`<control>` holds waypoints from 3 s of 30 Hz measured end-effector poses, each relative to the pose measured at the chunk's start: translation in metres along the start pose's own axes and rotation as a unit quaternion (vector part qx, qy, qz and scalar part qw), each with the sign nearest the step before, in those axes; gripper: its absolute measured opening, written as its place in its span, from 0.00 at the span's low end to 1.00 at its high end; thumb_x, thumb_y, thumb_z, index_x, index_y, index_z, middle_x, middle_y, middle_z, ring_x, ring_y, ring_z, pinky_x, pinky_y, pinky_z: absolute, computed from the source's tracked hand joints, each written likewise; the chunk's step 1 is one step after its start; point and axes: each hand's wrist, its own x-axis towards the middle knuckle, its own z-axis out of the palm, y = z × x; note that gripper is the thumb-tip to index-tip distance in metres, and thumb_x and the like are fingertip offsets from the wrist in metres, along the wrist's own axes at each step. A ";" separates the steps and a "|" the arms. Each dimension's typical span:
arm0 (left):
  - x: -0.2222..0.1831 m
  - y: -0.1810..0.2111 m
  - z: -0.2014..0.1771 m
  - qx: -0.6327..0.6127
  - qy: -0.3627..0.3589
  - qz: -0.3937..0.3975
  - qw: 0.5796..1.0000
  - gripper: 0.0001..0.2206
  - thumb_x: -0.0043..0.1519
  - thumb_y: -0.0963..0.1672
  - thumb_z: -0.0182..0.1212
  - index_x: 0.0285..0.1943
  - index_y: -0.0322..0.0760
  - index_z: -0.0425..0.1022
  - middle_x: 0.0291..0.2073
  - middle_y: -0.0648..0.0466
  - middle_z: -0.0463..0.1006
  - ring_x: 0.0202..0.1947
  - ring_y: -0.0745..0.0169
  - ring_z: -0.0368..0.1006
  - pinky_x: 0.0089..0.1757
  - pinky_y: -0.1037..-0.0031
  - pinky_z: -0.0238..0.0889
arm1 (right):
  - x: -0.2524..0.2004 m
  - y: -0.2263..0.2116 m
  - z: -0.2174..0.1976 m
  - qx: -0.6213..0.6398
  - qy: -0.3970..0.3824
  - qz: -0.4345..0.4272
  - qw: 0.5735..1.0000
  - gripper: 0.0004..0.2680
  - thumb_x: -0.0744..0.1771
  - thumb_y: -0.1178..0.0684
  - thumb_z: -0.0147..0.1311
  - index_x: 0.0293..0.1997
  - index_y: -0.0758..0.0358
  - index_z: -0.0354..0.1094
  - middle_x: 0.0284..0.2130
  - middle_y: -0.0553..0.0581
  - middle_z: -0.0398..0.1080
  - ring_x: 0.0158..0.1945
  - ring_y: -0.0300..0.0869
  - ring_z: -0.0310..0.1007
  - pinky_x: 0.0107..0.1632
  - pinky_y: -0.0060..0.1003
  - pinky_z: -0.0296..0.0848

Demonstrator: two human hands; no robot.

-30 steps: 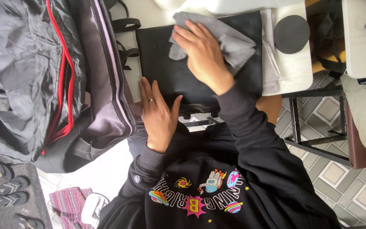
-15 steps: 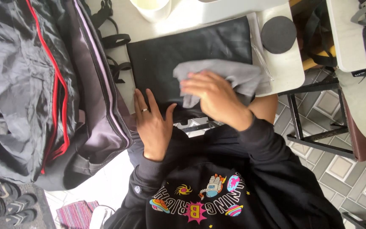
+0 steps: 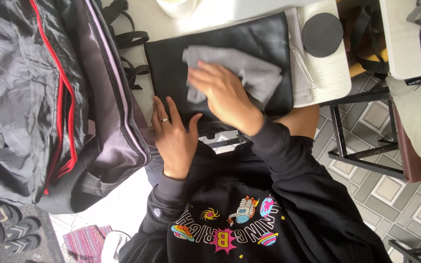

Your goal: Polishing a black leather bag using a sponge, cloth, and a small brush.

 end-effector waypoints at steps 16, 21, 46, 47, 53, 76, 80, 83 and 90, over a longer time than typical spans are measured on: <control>0.003 0.003 -0.012 -0.031 -0.058 0.005 0.998 0.34 0.71 0.56 0.58 0.70 0.20 0.64 0.68 0.24 0.61 0.67 0.32 0.65 0.63 0.57 0.66 | 0.017 0.019 -0.039 -0.183 0.017 0.099 0.978 0.20 0.59 0.73 0.47 0.56 0.74 0.72 0.57 0.65 0.72 0.61 0.62 0.67 0.61 0.52 0.68; 0.006 0.005 -0.016 -0.014 -0.066 0.011 0.998 0.33 0.71 0.56 0.56 0.70 0.20 0.64 0.67 0.24 0.62 0.67 0.33 0.64 0.63 0.58 0.64 | 0.029 0.002 -0.005 -0.138 0.050 0.027 0.989 0.15 0.64 0.71 0.46 0.54 0.74 0.72 0.55 0.65 0.71 0.60 0.63 0.67 0.59 0.53 0.69; 0.004 0.008 -0.013 0.022 -0.077 0.002 0.997 0.35 0.70 0.57 0.59 0.72 0.22 0.63 0.69 0.27 0.62 0.62 0.37 0.68 0.58 0.59 0.69 | 0.001 0.046 -0.057 -0.319 -0.002 0.141 0.937 0.18 0.64 0.66 0.52 0.61 0.70 0.69 0.59 0.63 0.71 0.61 0.58 0.67 0.59 0.50 0.68; 0.004 0.008 -0.013 0.029 -0.079 0.000 0.996 0.35 0.70 0.58 0.59 0.72 0.23 0.64 0.69 0.28 0.62 0.61 0.38 0.68 0.58 0.59 0.69 | 0.001 0.043 -0.054 -0.347 -0.018 0.164 0.923 0.21 0.62 0.65 0.53 0.64 0.69 0.66 0.62 0.62 0.68 0.62 0.58 0.65 0.59 0.48 0.68; 0.006 0.007 -0.011 0.026 -0.015 0.013 0.999 0.34 0.66 0.59 0.60 0.66 0.24 0.73 0.62 0.29 0.71 0.56 0.41 0.73 0.53 0.64 0.71 | -0.023 -0.041 -0.079 -0.389 0.035 0.157 0.907 0.12 0.66 0.64 0.53 0.55 0.70 0.72 0.53 0.66 0.72 0.52 0.56 0.69 0.45 0.44 0.65; 0.039 0.040 -0.051 0.054 -0.153 0.067 0.984 0.34 0.63 0.50 0.65 0.74 0.24 0.62 0.74 0.32 0.54 0.74 0.36 0.53 0.70 0.53 0.47 | -0.013 0.046 -0.056 -0.428 -0.032 0.222 0.875 0.22 0.63 0.60 0.56 0.67 0.66 0.66 0.65 0.61 0.65 0.60 0.54 0.63 0.59 0.46 0.64; 0.091 0.065 -0.024 -0.035 -0.084 0.208 0.974 0.22 0.72 0.41 0.46 0.76 0.29 0.62 0.75 0.45 0.59 0.74 0.50 0.57 0.68 0.58 0.53 | -0.011 0.043 -0.059 -0.443 0.011 0.204 0.873 0.18 0.65 0.60 0.54 0.63 0.66 0.70 0.62 0.59 0.68 0.56 0.52 0.65 0.52 0.43 0.65; 0.100 0.081 0.036 -0.079 -0.131 0.231 0.961 0.33 0.68 0.53 0.61 0.75 0.26 0.59 0.73 0.39 0.61 0.73 0.44 0.58 0.66 0.56 0.55 | -0.010 0.041 -0.060 -0.436 0.005 0.211 0.875 0.20 0.65 0.55 0.62 0.64 0.66 0.69 0.63 0.60 0.67 0.57 0.53 0.64 0.52 0.44 0.65; 0.092 0.081 0.054 -0.103 -0.182 0.205 0.956 0.34 0.68 0.53 0.55 0.77 0.25 0.55 0.75 0.38 0.57 0.75 0.43 0.54 0.67 0.56 0.54 | -0.017 0.035 -0.064 -0.438 -0.014 0.214 0.873 0.20 0.64 0.56 0.57 0.63 0.66 0.68 0.62 0.60 0.69 0.54 0.51 0.64 0.50 0.43 0.65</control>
